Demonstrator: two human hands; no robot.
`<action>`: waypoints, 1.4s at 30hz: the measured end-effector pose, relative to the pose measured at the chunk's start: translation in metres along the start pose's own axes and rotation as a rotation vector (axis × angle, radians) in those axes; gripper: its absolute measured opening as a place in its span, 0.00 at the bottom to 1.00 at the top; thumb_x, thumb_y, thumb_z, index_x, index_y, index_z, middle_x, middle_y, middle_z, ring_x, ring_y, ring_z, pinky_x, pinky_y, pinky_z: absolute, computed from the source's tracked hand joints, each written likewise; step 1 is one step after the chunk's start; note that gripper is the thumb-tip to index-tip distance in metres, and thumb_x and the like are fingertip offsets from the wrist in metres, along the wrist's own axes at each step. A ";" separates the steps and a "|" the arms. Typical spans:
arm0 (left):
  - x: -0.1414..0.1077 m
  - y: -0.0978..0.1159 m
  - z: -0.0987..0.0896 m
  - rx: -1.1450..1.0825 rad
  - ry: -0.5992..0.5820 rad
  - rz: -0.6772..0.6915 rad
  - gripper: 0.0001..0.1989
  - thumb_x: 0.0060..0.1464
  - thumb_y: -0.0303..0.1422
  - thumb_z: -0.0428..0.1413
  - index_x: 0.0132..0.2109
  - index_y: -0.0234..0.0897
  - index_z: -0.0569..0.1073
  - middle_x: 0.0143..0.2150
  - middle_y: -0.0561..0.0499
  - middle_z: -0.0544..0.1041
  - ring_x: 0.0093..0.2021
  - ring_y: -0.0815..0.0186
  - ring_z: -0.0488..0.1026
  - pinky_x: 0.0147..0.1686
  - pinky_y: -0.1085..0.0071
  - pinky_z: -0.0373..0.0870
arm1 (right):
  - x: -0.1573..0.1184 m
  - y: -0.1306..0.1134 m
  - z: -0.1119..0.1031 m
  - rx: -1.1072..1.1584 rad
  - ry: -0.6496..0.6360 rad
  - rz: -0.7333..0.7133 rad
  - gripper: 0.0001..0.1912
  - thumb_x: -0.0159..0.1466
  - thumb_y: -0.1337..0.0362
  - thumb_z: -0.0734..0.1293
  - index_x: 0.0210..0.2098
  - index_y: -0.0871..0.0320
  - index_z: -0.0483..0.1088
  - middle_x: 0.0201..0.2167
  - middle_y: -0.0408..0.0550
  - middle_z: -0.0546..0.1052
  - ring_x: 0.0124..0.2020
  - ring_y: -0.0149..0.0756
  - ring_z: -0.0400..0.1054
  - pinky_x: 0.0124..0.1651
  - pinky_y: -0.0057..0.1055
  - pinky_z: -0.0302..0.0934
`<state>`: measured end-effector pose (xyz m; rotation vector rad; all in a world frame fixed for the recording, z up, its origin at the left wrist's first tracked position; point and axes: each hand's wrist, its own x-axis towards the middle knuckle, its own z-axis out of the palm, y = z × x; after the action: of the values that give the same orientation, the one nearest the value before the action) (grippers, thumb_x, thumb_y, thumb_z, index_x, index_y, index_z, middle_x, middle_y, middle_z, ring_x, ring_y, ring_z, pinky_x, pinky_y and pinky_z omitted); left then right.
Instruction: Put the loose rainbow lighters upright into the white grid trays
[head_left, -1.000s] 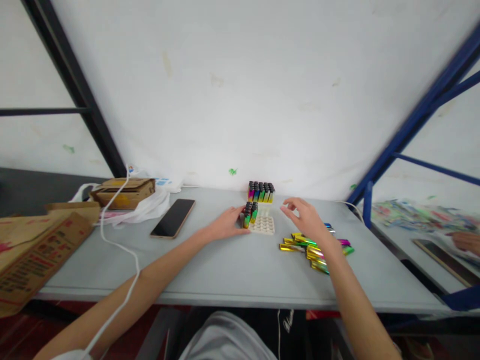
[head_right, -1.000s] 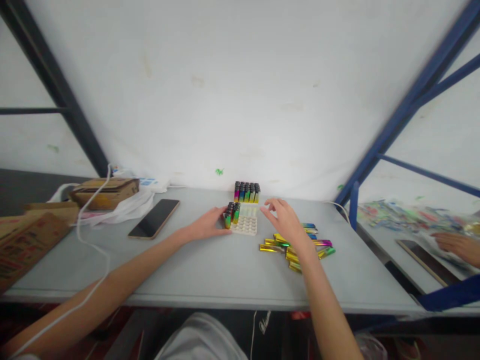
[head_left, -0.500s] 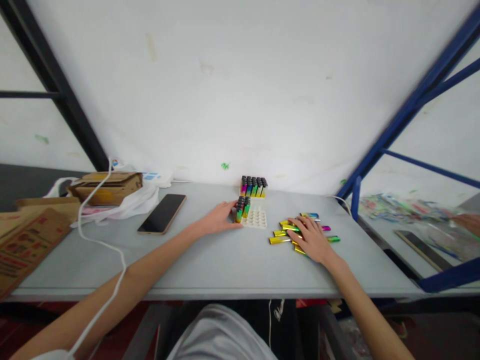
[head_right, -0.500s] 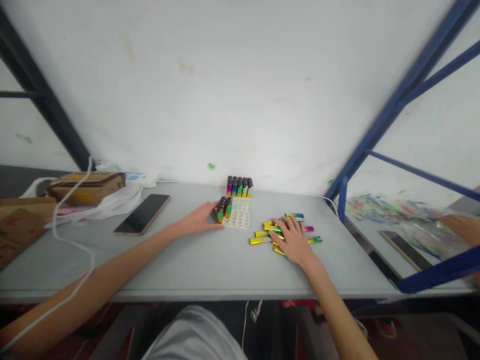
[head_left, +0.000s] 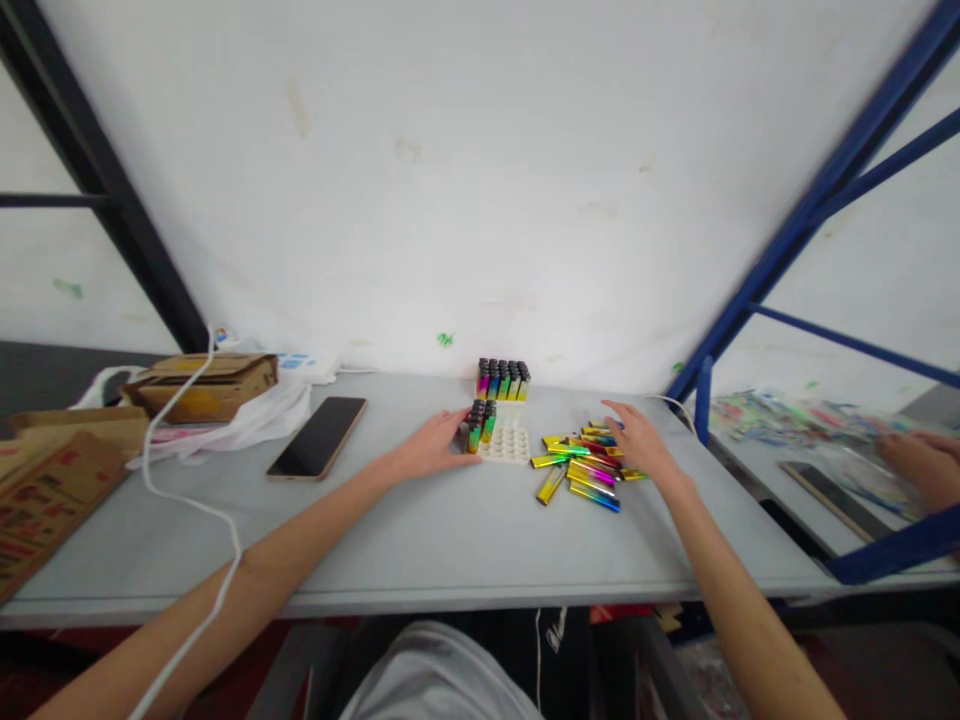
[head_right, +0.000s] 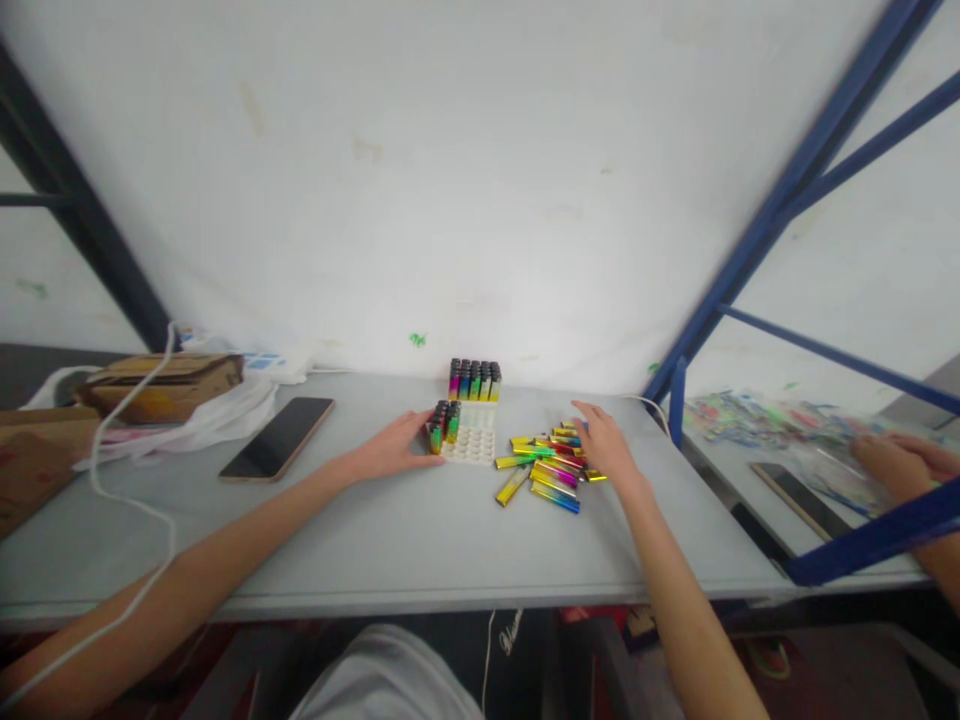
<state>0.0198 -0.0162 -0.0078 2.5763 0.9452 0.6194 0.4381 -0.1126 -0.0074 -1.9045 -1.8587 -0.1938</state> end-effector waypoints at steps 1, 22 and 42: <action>0.000 0.000 0.000 0.000 -0.001 0.002 0.41 0.53 0.51 0.67 0.66 0.33 0.68 0.53 0.38 0.80 0.51 0.45 0.77 0.55 0.56 0.74 | 0.005 0.011 -0.003 -0.010 -0.029 0.010 0.27 0.72 0.61 0.57 0.67 0.59 0.70 0.62 0.61 0.77 0.64 0.53 0.71 0.68 0.52 0.63; 0.000 -0.001 0.001 -0.012 0.005 0.005 0.41 0.53 0.51 0.67 0.66 0.35 0.68 0.54 0.39 0.80 0.53 0.46 0.77 0.55 0.57 0.73 | 0.034 -0.035 -0.014 0.506 0.017 0.135 0.25 0.68 0.43 0.65 0.39 0.58 0.80 0.26 0.49 0.79 0.29 0.40 0.71 0.37 0.36 0.66; -0.001 0.002 0.001 -0.006 -0.015 0.021 0.39 0.55 0.49 0.67 0.66 0.32 0.67 0.53 0.39 0.80 0.54 0.45 0.76 0.54 0.57 0.72 | 0.034 -0.165 0.045 1.286 -0.150 0.225 0.31 0.59 0.29 0.68 0.33 0.51 0.61 0.19 0.30 0.55 0.17 0.27 0.47 0.20 0.26 0.46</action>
<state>0.0207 -0.0181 -0.0079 2.5852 0.9116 0.6067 0.2706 -0.0673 0.0052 -1.1435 -1.2306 0.9940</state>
